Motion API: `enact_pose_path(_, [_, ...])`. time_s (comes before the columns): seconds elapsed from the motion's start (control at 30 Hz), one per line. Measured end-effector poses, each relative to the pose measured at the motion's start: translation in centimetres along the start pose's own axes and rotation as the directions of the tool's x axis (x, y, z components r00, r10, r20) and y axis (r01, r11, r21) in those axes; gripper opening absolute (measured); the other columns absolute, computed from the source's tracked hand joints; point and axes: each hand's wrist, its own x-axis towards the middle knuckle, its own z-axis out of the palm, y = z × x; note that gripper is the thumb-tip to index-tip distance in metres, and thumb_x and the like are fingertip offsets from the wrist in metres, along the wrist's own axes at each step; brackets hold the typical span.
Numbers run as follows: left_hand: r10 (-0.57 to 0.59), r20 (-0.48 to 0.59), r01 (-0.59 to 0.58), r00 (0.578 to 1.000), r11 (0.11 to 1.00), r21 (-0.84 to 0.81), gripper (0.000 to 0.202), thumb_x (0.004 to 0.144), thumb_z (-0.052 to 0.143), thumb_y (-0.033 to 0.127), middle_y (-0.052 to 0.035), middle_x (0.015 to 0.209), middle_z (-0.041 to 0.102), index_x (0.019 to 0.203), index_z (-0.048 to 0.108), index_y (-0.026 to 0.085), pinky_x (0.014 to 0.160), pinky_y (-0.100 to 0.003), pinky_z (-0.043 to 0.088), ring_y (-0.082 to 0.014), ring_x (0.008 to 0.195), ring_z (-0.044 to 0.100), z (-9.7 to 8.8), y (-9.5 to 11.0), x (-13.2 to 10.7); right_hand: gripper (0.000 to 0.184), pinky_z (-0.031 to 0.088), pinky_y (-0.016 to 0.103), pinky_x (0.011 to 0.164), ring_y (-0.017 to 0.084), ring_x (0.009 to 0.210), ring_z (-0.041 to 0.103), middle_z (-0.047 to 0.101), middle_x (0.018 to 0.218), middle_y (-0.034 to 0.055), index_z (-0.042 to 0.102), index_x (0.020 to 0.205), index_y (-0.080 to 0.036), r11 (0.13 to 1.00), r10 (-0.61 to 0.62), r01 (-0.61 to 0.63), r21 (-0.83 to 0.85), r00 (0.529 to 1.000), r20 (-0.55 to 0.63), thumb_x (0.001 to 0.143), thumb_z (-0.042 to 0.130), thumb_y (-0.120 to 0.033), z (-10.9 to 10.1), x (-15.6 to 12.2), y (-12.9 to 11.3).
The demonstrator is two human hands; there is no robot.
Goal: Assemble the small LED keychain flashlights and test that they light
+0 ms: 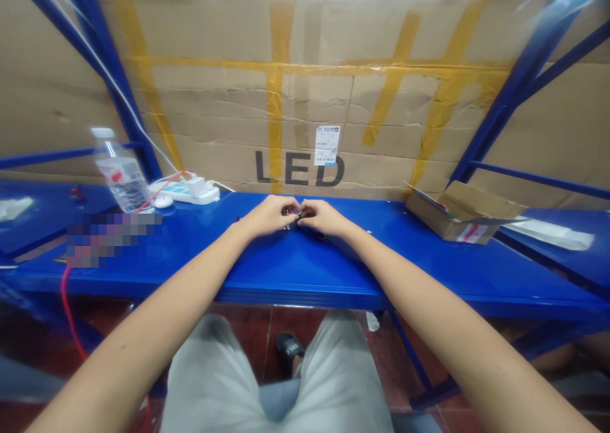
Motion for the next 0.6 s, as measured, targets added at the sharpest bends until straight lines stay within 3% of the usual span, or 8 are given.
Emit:
enact_pose_path(0.13, [-0.077, -0.036, 0.076, 0.996, 0.997, -0.022, 0.016, 0.081, 0.065, 0.028, -0.0027, 0.08, 0.072, 0.09, 0.071, 0.016, 0.069, -0.027, 0.047, -0.0162, 0.074, 0.064, 0.3, -0.4, 0.2, 0.014, 0.051, 0.03, 0.077, 0.019, 0.081, 0.069, 0.074, 0.08, 0.0035, 0.065, 0.083, -0.016, 1.0, 0.017, -0.017, 0.015, 1.0, -0.002, 0.07, 0.07, -0.015, 0.2, 0.0, -0.2])
enact_pose_path(0.23, [-0.143, -0.05, 0.137, 0.988, 0.984, -0.111, 0.016, 0.079, 0.068, 0.03, -0.004, 0.08, 0.072, 0.086, 0.071, 0.015, 0.069, -0.028, 0.047, -0.017, 0.075, 0.064, 0.6, -0.8, 0.4, 0.013, 0.051, 0.03, 0.078, 0.02, 0.082, 0.07, 0.075, 0.081, 0.0042, 0.07, 0.082, -0.016, 0.998, 0.017, -0.019, -0.062, 1.0, -0.025, 0.07, 0.074, -0.019, -0.1, 0.0, -0.7])
enact_pose_path(0.33, [-0.181, -0.06, 0.164, 0.982, 0.962, -0.219, 0.017, 0.078, 0.07, 0.03, -0.0054, 0.082, 0.073, 0.085, 0.071, 0.015, 0.073, -0.029, 0.05, -0.0178, 0.078, 0.066, 0.7, -1.0, 0.6, 0.01, 0.051, 0.032, 0.085, 0.021, 0.088, 0.069, 0.077, 0.087, 0.0045, 0.074, 0.082, -0.017, 0.984, -0.02, 0.008, -0.181, 0.997, -0.069, 0.073, 0.075, -0.021, -1.3, -0.1, -1.3])
enact_pose_path(0.4, [-0.22, -0.106, 0.18, 0.97, 0.937, -0.298, 0.016, 0.079, 0.069, 0.027, -0.007, 0.086, 0.074, 0.088, 0.07, 0.014, 0.078, -0.031, 0.051, -0.0186, 0.083, 0.068, 0.6, -0.9, 0.7, 0.01, 0.051, 0.033, 0.088, 0.02, 0.09, 0.069, 0.077, 0.092, 0.006, 0.075, 0.086, -0.017, 0.976, -0.045, 0.008, -0.215, 0.985, -0.168, 0.08, 0.069, -0.022, -2.7, 0.0, -1.3])
enact_pose_path(0.5, [-0.322, -0.167, 0.2, 0.932, 0.841, -0.503, 0.013, 0.084, 0.064, 0.019, -0.0098, 0.092, 0.075, 0.095, 0.066, 0.014, 0.082, -0.034, 0.054, -0.0196, 0.09, 0.07, 0.4, -0.4, 0.9, 0.012, 0.052, 0.035, 0.088, 0.02, 0.09, 0.069, 0.076, 0.092, 0.0081, 0.076, 0.086, -0.015, 0.948, 0.008, -0.122, -0.295, 0.933, -0.36, 0.083, 0.064, -0.017, -4.8, -0.1, -0.5])
enact_pose_path(0.6, [-0.437, -0.162, 0.188, 0.885, 0.654, -0.733, 0.012, 0.087, 0.059, 0.016, -0.011, 0.095, 0.072, 0.098, 0.062, 0.014, 0.077, -0.039, 0.059, -0.0213, 0.089, 0.07, 0.2, 0.2, 1.1, 0.015, 0.052, 0.033, 0.086, 0.021, 0.09, 0.069, 0.077, 0.094, 0.0096, 0.076, 0.089, -0.014, 0.879, 0.131, -0.266, -0.395, 0.932, -0.337, 0.081, 0.064, -0.011, -5.9, -0.2, 0.7])
